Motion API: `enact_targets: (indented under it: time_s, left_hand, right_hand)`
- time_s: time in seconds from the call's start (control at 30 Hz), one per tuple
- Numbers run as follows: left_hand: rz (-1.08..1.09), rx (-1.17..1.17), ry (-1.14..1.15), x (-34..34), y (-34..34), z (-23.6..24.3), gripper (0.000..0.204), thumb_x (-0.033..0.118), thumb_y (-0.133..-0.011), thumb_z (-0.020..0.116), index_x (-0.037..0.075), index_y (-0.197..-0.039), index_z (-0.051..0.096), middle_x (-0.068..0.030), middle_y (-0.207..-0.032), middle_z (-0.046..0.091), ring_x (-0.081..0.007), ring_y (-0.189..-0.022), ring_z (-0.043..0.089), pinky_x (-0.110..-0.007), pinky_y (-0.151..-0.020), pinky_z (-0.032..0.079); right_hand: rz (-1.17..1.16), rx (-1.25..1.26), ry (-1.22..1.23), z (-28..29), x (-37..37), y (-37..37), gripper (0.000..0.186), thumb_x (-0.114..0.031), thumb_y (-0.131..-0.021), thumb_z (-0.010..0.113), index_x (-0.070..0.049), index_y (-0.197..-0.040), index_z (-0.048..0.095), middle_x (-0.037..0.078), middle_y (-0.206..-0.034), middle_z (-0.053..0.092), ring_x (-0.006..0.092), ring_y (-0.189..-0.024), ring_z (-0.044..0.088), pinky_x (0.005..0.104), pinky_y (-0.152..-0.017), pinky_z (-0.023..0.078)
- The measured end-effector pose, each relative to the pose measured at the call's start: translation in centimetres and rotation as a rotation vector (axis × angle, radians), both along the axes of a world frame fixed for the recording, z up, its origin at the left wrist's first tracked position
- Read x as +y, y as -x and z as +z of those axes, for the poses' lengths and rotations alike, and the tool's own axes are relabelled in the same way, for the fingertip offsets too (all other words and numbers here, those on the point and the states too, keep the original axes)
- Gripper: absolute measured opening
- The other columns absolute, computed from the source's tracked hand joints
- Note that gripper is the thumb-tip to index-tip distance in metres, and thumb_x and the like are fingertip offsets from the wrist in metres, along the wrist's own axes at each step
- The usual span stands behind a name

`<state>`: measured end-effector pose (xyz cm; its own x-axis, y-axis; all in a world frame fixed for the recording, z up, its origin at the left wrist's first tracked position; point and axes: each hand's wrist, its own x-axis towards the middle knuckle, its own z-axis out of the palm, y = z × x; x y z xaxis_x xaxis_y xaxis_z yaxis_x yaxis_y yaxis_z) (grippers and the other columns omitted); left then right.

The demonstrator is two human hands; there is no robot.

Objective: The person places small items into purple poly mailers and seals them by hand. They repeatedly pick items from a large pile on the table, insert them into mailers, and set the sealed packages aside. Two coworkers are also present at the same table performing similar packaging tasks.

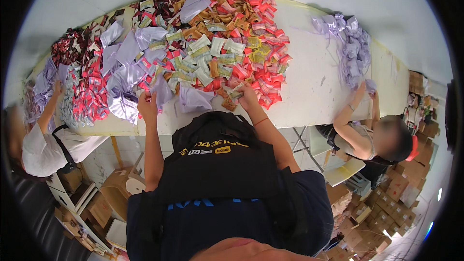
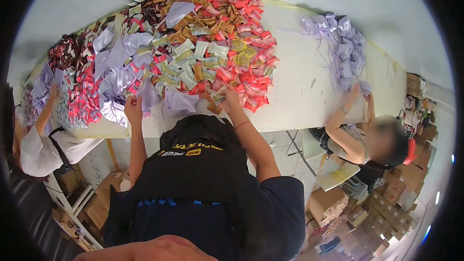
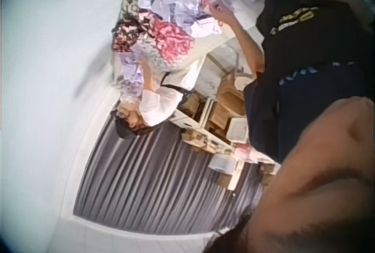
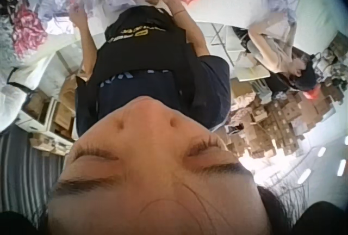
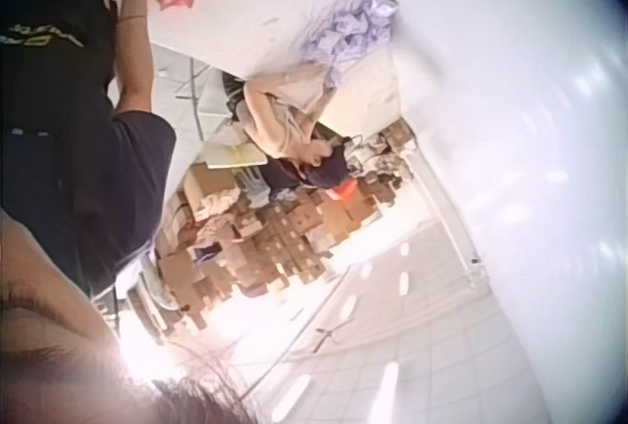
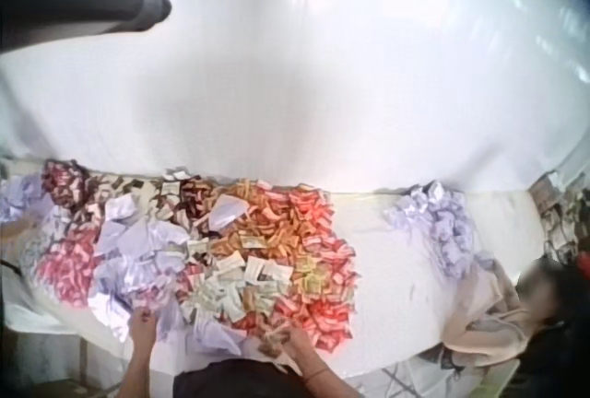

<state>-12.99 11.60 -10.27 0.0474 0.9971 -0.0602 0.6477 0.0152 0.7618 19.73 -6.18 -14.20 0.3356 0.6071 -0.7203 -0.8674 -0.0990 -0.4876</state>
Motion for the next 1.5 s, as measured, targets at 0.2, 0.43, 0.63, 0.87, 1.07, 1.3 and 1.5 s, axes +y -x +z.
enact_targets:
  time_s: [0.2,0.43,0.63,0.87,1.07,1.3,1.5]
  left_hand:
    - [-0.167,-0.038,-0.204,0.3,-1.7,0.0,0.013,0.009,-0.084,0.058,-0.001,-0.092,0.063,-0.0103,-0.086,0.062,-0.0210,-0.077,0.060,-0.027,-0.069,0.046]
    - [-0.212,0.160,-0.314,0.4,-3.0,-0.2,0.019,0.006,-0.086,0.053,-0.002,-0.100,0.062,-0.0126,-0.097,0.062,-0.0239,-0.084,0.061,-0.030,-0.072,0.047]
    - [-0.148,0.023,-0.256,1.2,-1.2,-2.6,0.023,0.007,-0.084,0.057,-0.002,-0.105,0.061,-0.0137,-0.103,0.061,-0.0249,-0.085,0.060,-0.030,-0.072,0.048]
    - [-0.183,0.472,-0.211,0.4,-1.6,-1.4,0.050,0.033,-0.074,0.071,0.012,-0.117,0.059,-0.0108,-0.110,0.056,-0.0300,-0.095,0.057,-0.041,-0.081,0.044]
    - [-0.107,0.289,0.000,2.5,5.1,-9.5,0.033,0.027,-0.089,0.050,0.004,-0.110,0.061,-0.0173,-0.098,0.060,-0.0348,-0.090,0.056,-0.042,-0.085,0.039]
    - [-0.119,0.217,0.036,3.6,6.9,-12.2,0.027,0.014,-0.081,0.054,-0.001,-0.103,0.059,-0.0214,-0.091,0.061,-0.0355,-0.084,0.060,-0.039,-0.075,0.046]
    - [-0.211,0.361,-0.203,2.7,2.8,-5.0,0.023,0.011,-0.078,0.059,0.000,-0.098,0.059,-0.0208,-0.089,0.059,-0.0386,-0.081,0.057,-0.040,-0.069,0.044]
  right_hand:
    - [0.537,-1.289,0.172,4.4,8.0,0.9,0.032,-0.020,-0.078,0.063,-0.002,-0.102,0.052,0.017,-0.089,0.059,0.0307,-0.085,0.061,0.0396,-0.069,0.051]
    - [0.598,-1.453,0.123,-0.5,9.5,1.5,0.028,-0.021,-0.074,0.063,-0.005,-0.094,0.053,0.016,-0.083,0.063,0.0326,-0.079,0.061,0.0422,-0.067,0.048]
    - [0.295,-1.300,0.423,1.5,4.9,-9.2,0.033,-0.026,-0.075,0.060,-0.007,-0.102,0.056,0.018,-0.086,0.064,0.0338,-0.079,0.063,0.0433,-0.068,0.049]
    - [0.638,-1.511,0.926,-0.7,5.6,-13.3,0.054,-0.044,-0.069,0.064,0.003,-0.095,0.055,0.022,-0.089,0.063,0.0358,-0.084,0.062,0.0441,-0.072,0.049]
    - [0.535,-1.353,0.640,-1.0,4.8,-14.9,0.050,-0.045,-0.069,0.068,-0.006,-0.097,0.055,0.016,-0.085,0.063,0.0335,-0.080,0.062,0.0429,-0.068,0.049]
    - [0.482,-1.353,0.630,1.4,-2.8,-14.4,0.040,-0.038,-0.074,0.066,-0.006,-0.096,0.058,0.017,-0.081,0.063,0.0355,-0.079,0.061,0.0440,-0.067,0.047]
    - [0.610,-1.478,0.808,-1.6,-5.3,-9.2,0.036,-0.037,-0.072,0.069,-0.007,-0.090,0.060,0.018,-0.085,0.064,0.0373,-0.082,0.061,0.0463,-0.070,0.048]
